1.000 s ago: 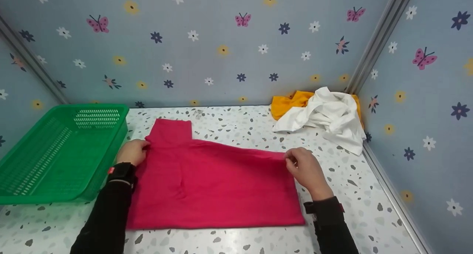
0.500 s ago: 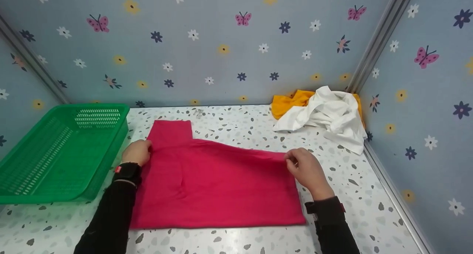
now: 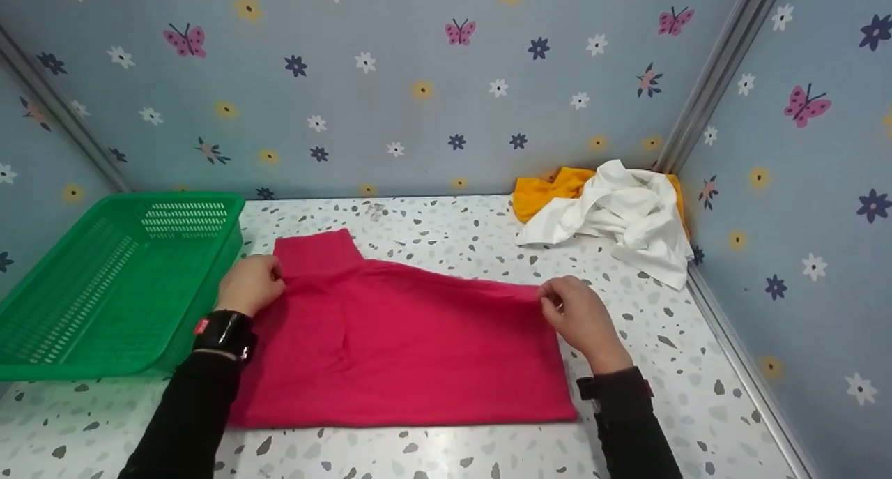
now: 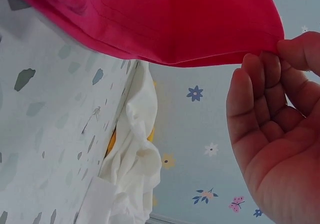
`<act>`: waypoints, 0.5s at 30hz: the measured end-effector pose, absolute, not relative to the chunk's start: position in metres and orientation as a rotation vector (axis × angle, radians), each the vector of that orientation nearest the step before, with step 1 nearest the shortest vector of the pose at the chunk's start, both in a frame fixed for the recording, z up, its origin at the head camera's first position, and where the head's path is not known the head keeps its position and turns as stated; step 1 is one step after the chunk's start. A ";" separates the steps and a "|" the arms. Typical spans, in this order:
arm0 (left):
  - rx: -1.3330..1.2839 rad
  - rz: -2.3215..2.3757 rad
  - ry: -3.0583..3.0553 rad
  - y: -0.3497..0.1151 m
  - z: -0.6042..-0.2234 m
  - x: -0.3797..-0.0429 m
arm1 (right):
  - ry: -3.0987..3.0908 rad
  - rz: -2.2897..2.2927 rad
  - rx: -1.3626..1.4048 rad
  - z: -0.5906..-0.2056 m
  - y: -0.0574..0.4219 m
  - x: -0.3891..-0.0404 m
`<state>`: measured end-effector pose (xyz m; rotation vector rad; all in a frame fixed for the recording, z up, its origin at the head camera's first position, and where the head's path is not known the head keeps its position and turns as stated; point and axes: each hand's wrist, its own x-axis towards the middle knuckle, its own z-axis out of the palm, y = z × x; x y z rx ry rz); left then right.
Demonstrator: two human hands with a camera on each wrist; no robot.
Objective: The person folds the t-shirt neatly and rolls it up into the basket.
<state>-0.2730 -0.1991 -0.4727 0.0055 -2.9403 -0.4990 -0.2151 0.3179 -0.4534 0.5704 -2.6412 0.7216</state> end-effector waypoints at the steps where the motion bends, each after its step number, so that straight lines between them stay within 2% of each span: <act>1: -0.028 -0.462 -2.924 -0.198 -0.469 -0.270 | -2.644 0.721 0.568 -0.453 0.318 -0.215; 8: -0.317 -0.210 -2.814 -0.179 -0.454 -0.241 | -2.664 0.715 0.553 -0.455 0.317 -0.214; 15: -0.483 -0.072 -2.780 -0.162 -0.460 -0.210 | -2.663 0.729 0.570 -0.457 0.317 -0.215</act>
